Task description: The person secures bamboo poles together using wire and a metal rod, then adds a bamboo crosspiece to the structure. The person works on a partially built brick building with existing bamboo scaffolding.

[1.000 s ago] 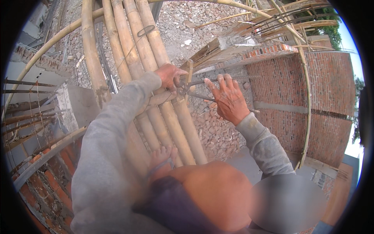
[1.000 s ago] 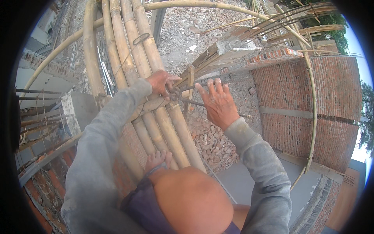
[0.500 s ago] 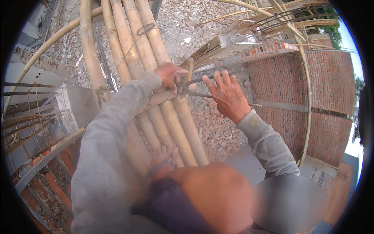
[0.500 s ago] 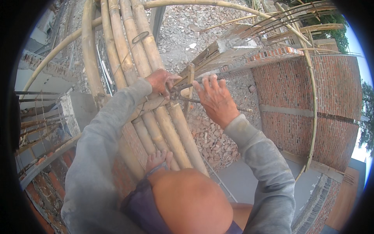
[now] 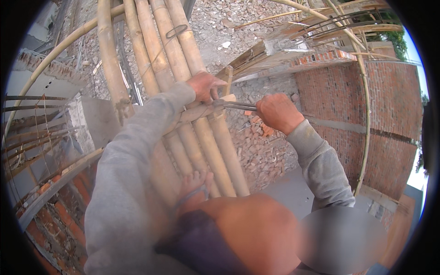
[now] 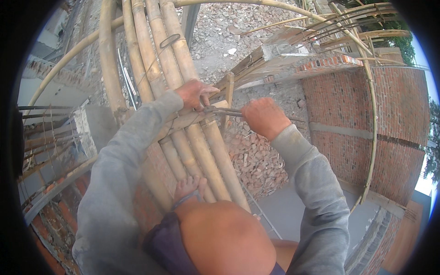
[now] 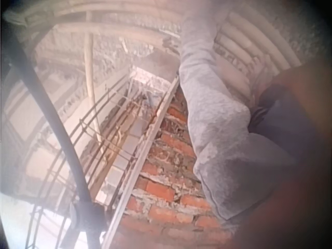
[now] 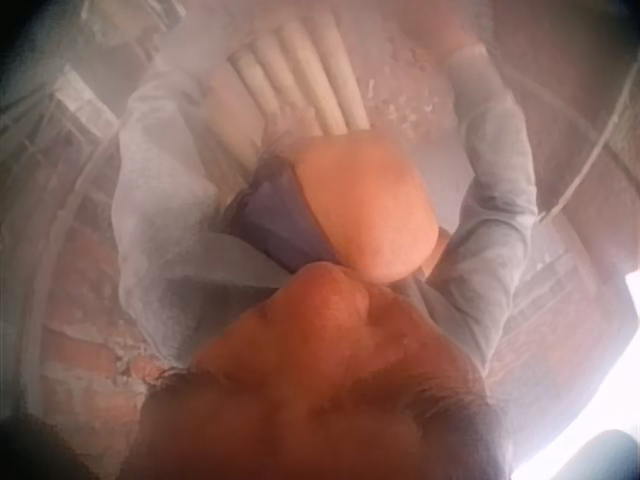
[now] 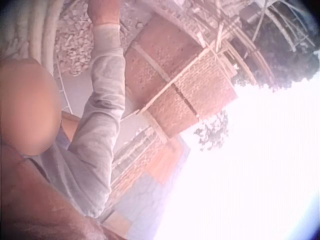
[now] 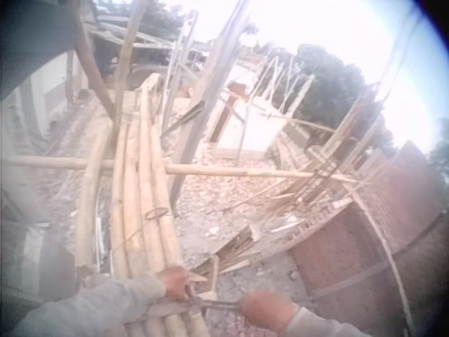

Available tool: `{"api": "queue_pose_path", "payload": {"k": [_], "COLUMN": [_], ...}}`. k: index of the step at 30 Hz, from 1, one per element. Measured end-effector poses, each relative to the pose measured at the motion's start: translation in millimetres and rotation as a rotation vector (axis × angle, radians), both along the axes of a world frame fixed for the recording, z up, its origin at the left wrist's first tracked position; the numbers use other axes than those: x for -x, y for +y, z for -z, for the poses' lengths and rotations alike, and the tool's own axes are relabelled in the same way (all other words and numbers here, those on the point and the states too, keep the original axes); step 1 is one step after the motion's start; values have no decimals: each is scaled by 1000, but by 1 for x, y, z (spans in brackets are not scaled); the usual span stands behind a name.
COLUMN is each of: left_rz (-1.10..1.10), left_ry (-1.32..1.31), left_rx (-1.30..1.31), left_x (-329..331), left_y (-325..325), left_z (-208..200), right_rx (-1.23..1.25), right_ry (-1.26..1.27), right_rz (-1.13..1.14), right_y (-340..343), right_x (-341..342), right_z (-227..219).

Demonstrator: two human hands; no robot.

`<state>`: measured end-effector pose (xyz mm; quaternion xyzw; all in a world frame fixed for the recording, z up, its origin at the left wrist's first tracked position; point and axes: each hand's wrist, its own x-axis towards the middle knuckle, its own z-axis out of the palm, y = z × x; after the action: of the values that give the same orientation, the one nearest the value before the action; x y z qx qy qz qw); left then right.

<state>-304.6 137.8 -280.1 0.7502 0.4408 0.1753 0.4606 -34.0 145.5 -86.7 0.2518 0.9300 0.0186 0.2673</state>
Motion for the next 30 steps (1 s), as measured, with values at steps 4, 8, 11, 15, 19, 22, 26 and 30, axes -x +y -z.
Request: {"api": "queue_pose_path", "payload": {"k": [4,8,11,15,19,22,26,30], "left_rz": [0,21,78,86,79,48,39,-2], "left_ry": [22,-1,38,55,7,45,104,146], "left_rx": [50,51,-119,-194,-195,-121,-155,-110], "left_x": [-2,-1,2,4,3,1,2,0], "left_y": [1,0,-5,-8,-3,-2,-5,-9], "left_z": [-3,-8,-2,16,26,22,11,4], "right_rx": [37,39,-21,-55,148,769,882,90], "right_ry": [-95,-82,-69,-38,-19,-79,-35,-241], "right_rz": [44,1,-41,-115,-129,596,897,215], "right_y": [26,43,45,34,11,-1,-3,-2], "right_x": [-19,-32,-33,-29,-20,-12,-4,4], "right_z": [14,31,32,12,-2,-1,-5,-32]}}
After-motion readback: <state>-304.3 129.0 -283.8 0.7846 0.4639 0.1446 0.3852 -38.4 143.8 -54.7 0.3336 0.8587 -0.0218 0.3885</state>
